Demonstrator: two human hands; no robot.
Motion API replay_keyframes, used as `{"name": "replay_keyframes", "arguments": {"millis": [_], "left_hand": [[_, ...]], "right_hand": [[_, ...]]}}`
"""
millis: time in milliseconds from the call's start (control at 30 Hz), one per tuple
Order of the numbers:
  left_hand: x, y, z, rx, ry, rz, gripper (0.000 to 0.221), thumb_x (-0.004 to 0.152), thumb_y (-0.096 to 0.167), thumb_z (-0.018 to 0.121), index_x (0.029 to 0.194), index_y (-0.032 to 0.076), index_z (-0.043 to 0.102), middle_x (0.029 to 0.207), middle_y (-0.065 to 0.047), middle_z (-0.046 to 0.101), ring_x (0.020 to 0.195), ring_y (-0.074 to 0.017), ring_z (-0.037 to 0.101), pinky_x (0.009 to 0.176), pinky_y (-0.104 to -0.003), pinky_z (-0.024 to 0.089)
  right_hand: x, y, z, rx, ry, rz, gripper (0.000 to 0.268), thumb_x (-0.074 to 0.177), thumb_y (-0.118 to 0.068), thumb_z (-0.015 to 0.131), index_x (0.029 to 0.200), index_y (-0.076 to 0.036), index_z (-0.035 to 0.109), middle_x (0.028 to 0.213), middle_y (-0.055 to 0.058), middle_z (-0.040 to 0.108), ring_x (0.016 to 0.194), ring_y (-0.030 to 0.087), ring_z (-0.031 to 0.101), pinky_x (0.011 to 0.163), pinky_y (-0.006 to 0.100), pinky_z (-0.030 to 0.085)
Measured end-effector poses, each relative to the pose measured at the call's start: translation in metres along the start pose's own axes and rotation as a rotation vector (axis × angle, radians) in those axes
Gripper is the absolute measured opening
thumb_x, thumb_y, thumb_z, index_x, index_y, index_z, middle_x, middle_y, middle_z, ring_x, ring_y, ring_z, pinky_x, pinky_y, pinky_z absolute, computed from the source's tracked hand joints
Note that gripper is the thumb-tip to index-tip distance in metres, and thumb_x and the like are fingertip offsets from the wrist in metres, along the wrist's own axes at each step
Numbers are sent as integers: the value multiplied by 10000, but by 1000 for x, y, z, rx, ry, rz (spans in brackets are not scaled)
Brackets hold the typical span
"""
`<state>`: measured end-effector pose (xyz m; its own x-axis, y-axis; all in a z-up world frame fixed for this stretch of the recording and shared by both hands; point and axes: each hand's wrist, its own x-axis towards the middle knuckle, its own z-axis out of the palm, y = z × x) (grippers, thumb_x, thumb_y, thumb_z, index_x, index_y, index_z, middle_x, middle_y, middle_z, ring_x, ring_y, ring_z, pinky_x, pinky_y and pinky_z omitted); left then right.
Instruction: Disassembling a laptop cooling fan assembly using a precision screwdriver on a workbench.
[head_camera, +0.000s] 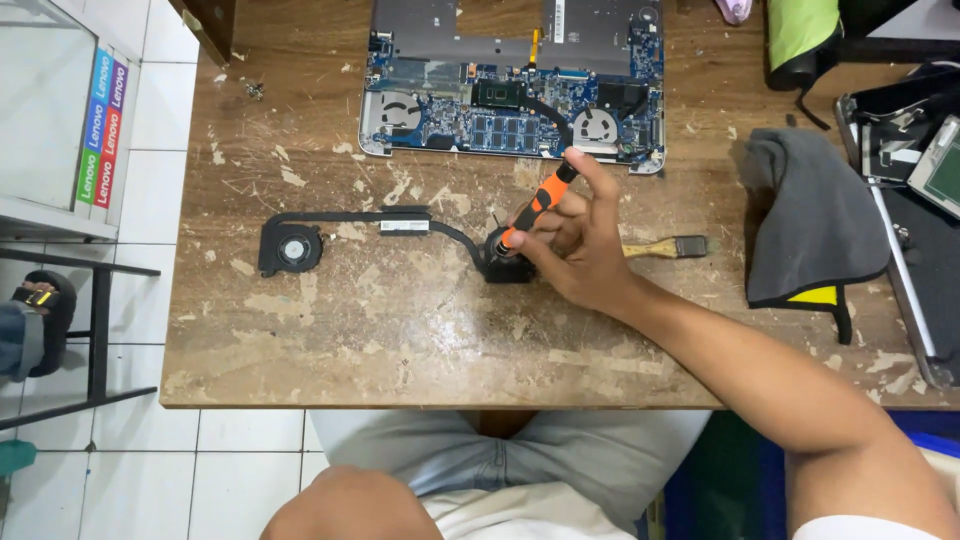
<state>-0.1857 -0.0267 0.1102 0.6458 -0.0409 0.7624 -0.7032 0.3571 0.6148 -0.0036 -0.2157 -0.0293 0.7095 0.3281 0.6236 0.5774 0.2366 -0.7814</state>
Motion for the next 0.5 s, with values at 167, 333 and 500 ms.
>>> {"name": "replay_keyframes", "arguments": {"millis": [167, 333, 500], "left_hand": [[-137, -151, -110, 13, 25, 30, 402, 1090, 208, 548, 755, -7, 604, 765, -161, 621, 721, -354, 650, 749, -640, 624], [-163, -151, -127, 16, 38, 54, 424, 1104, 243, 558, 753, 7, 589, 749, -144, 594, 702, -336, 622, 726, -607, 615], [-120, -124, -88, 21, 54, 80, 448, 1118, 277, 567, 752, 19, 574, 733, -128, 566, 683, -317, 593, 703, -573, 606]], "right_hand": [[3, -4, 4, 13, 17, 107, 951, 1060, 156, 664, 1709, -123, 27, 1096, 197, 666, 942, 255, 792, 846, 379, 730], [-7, 16, -4, -38, 4, 93, 979, 1043, 181, 672, 1709, -112, 16, 1082, 215, 653, 937, 294, 792, 862, 426, 728], [1, 10, -8, -71, -13, 46, 1014, 1048, 204, 678, 1729, -130, 6, 1108, 238, 659, 947, 352, 799, 881, 485, 739]]}}
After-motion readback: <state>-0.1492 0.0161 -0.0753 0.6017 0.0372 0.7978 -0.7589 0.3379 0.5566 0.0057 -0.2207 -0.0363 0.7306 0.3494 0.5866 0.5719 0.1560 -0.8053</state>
